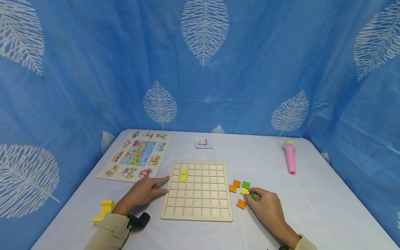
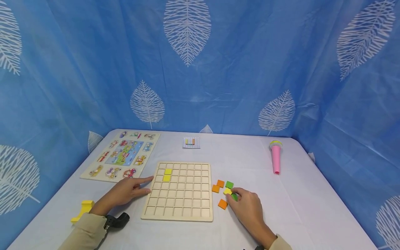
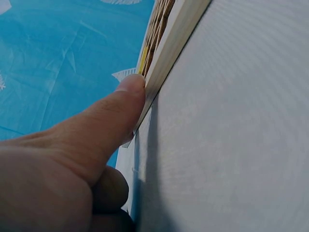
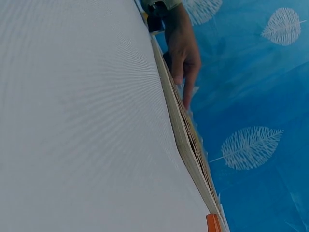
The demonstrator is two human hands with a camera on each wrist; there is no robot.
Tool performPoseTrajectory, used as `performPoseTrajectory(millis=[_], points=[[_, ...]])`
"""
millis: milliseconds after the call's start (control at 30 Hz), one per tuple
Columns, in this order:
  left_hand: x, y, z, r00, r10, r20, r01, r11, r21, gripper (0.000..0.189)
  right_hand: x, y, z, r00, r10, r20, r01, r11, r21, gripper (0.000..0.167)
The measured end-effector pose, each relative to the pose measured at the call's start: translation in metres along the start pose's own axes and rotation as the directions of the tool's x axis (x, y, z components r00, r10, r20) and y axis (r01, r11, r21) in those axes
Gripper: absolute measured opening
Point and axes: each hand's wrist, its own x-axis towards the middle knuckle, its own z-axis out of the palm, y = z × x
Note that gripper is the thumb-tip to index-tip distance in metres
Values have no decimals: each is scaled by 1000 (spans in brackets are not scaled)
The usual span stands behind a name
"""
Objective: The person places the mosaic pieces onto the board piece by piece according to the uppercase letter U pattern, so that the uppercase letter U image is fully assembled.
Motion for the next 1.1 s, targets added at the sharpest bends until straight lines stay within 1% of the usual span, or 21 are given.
performPoseTrajectory(millis=[133,300,567,700,833,933,1100], points=[[-1,2,-1,1000,-13,1,13,1000,-2,56,1,0,0,1000,-15,2,15,999,41,22],[0,4,-4,1000,-15,0,15,1000,4,55,4,0,0,1000,-23,-1,23,996,81,23],[-2,3,-1,1000,-24,18,24,1000,-7,56,6,-6,-4,994,-111,16,109,989,96,22],[-2,4,-2,1000,0,4,0,1000,-2,56,9,-12,-6,990,-139,28,135,985,104,22],[-2,4,-3,1000,21,2,-21,1000,-4,57,14,-20,-6,987,-151,61,143,983,110,23],[-2,4,-3,1000,15,11,-15,1000,-7,57,18,-27,-4,979,-192,68,183,975,124,25],[-3,3,0,1000,-10,6,9,1000,2,56,23,-39,8,950,-307,50,291,935,201,22]])
